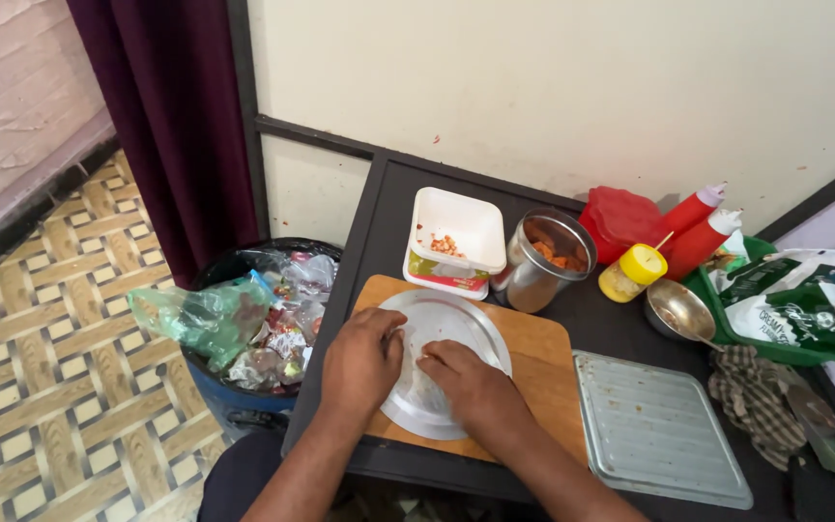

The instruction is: The person tears pieces of fried food into smaller bits by hand over a plate, occasionally using a knife to cut pieces, and places the broken pieces into a container on the table. The person works through the pieces one at a time throughout the clip.

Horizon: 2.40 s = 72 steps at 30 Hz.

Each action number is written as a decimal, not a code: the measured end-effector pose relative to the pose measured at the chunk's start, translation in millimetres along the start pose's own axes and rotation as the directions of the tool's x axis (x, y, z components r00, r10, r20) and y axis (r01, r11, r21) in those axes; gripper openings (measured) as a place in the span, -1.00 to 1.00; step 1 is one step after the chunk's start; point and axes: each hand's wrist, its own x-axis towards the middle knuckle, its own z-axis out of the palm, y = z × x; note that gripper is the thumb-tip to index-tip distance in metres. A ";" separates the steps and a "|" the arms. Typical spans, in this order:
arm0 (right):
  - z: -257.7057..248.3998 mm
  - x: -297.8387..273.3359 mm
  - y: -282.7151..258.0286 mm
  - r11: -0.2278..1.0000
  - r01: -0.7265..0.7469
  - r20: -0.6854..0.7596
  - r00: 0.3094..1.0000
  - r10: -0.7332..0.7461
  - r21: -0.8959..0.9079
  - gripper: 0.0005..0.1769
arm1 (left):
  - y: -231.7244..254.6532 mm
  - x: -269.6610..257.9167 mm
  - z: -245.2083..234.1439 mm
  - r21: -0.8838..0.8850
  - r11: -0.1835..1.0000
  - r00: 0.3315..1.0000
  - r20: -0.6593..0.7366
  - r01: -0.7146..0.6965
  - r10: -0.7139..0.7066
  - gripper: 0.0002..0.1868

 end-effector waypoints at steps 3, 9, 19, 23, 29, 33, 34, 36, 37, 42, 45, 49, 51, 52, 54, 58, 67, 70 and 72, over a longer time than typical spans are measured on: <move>-0.1 1.7 1.0 0.999 0.025 -0.004 1.000 -0.025 -0.043 -0.61 | -0.8 -1.5 -0.1 0.028 1.000 1.000 0.009 0.004 -0.004 -0.85; -2.0 24.7 23.0 0.896 -0.374 -0.004 0.922 0.386 0.238 -0.70 | -2.9 0.1 0.8 0.043 0.997 0.998 -0.011 -0.058 0.059 -0.86; -43.7 107.2 98.6 0.042 -0.084 0.041 0.789 0.613 0.996 -0.70 | -1.9 -0.4 0.2 0.025 0.999 0.999 0.017 -0.042 0.042 -0.83; -36.4 154.2 121.7 0.770 -0.149 -0.369 0.810 0.455 0.621 -0.69 | -2.4 0.0 0.6 0.007 1.000 1.000 0.008 -0.031 0.031 -0.83; -51.4 140.3 97.5 0.860 -0.277 -0.373 0.813 0.447 0.428 -0.79 | -1.5 1.4 -2.2 0.004 1.000 0.999 0.046 0.020 -0.020 -0.81; -39.6 90.7 69.4 0.753 -0.399 -0.139 0.832 0.537 0.524 -0.81 | -2.7 0.1 -1.6 -0.010 1.000 0.999 0.043 -0.010 0.011 -0.81; -27.3 78.8 72.1 0.836 -0.356 -0.056 0.908 0.415 0.417 -0.80 | -3.7 0.8 -0.9 -0.009 1.000 0.999 0.034 -0.023 0.024 -0.82; -10.3 55.1 69.6 0.904 -0.291 0.048 0.956 0.290 0.313 -0.78 | -4.6 0.3 -0.7 -0.007 0.999 0.999 0.026 -0.032 0.032 -0.82; -6.0 43.3 64.7 0.968 -0.152 0.087 0.987 0.137 0.202 -0.74 | -4.2 -0.9 -1.1 -0.008 0.999 0.999 0.025 -0.031 0.031 -0.82; -24.4 2.0 12.9 0.955 -0.297 0.272 0.920 0.282 0.013 -0.53 | -1.4 -0.7 -3.0 -0.018 1.000 1.000 0.013 -0.018 0.018 -0.83; -15.5 -24.5 14.6 0.993 -0.109 0.070 0.992 0.106 0.046 -0.60 | -0.5 0.3 -3.9 -0.016 1.000 1.000 0.017 -0.008 0.008 -0.83; -9.2 -36.9 3.3 0.999 -0.036 0.001 0.999 0.037 -0.030 -0.62 | -2.7 -2.2 0.8 -0.002 1.000 0.999 0.034 -0.019 0.019 -0.83; -8.7 -34.7 1.2 0.997 -0.071 -0.010 0.997 0.071 -0.022 -0.66 | -2.1 -0.8 1.2 0.003 0.999 0.999 0.025 -0.038 0.038 -0.83; -8.0 -32.4 1.9 0.997 -0.061 -0.019 0.998 0.060 -0.037 -0.68 | -1.4 -1.0 0.2 0.005 0.999 0.999 0.018 -0.039 0.039 -0.83; -5.3 -23.3 6.8 0.998 -0.046 -0.026 0.999 0.045 -0.052 -0.70 | -0.7 -1.5 -1.5 0.007 0.999 0.999 0.007 -0.038 0.038 -0.84; -3.4 11.9 17.3 0.983 -0.179 -0.099 0.980 0.175 -0.035 -0.67 | -2.0 -2.6 0.3 -0.022 0.999 1.000 -0.008 -0.026 0.025 -0.84; -6.6 13.9 18.1 0.979 -0.170 0.039 0.984 0.175 -0.116 -0.73 | -0.1 0.2 -2.5 -0.057 0.998 1.000 0.004 0.031 -0.031 -0.85; -3.8 4.8 13.6 0.985 -0.138 0.051 0.988 0.144 -0.106 -0.70 | -4.5 0.9 -0.1 -0.045 0.999 0.999 -0.032 -0.008 0.006 -0.85; -4.4 8.7 5.4 0.990 -0.115 0.033 0.992 0.118 -0.080 -0.67 | -8.0 0.3 2.0 -0.034 0.999 0.998 -0.051 -0.042 0.041 -0.84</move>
